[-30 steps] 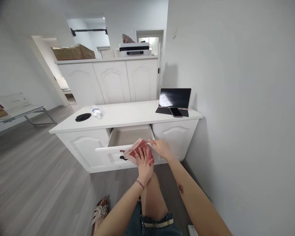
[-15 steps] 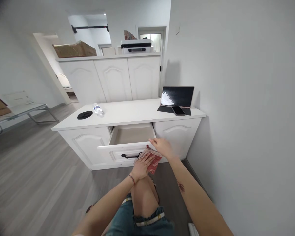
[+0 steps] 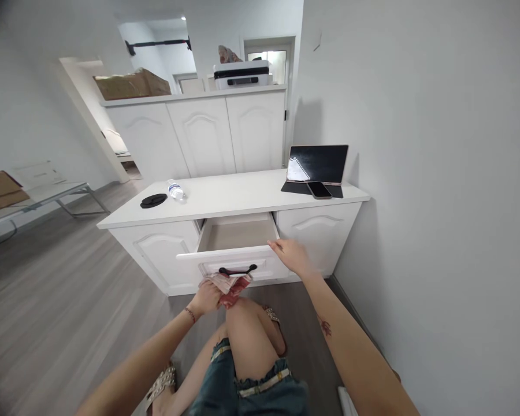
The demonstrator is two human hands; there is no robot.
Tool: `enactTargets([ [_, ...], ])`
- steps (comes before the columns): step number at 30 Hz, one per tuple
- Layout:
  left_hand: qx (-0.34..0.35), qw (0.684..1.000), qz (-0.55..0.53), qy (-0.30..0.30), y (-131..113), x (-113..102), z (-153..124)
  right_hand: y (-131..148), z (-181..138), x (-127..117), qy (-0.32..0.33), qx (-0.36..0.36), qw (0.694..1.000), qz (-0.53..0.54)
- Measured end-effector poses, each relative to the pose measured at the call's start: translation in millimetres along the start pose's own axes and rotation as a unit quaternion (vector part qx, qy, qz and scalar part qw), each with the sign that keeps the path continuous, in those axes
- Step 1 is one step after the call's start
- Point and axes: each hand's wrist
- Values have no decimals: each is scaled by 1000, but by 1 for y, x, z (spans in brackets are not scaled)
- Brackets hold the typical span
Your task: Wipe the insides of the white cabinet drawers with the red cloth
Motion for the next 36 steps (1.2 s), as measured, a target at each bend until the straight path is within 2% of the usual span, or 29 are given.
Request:
enactTargets([
  [7, -32, 998, 60, -17, 38, -33, -60, -2, 0, 6, -13, -4, 1000, 17],
  [12, -67, 986, 120, -93, 41, -53, -70, -2, 0, 9, -23, 1, 999, 34],
  [18, -72, 979, 142, -130, 18, -57, -37, -2, -1, 8, -25, -2, 999, 37],
  [30, -3, 993, 51, -103, -63, -67, 51, 0, 1, 7, -22, 4, 1000, 3],
  [33, 15, 992, 47, -115, -74, -70, 68, 0, 1, 6, -16, 9, 1000, 1],
  [36, 32, 991, 40, -121, -74, -73, 72, -1, 1, 7, -21, 3, 1000, -2],
])
Point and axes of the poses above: each hand's wrist, its own z-axis towards the middle knuckle, its own x-axis out of the palm, y = z × x, and after that the axes turned 7 degrees about -z, right-handed
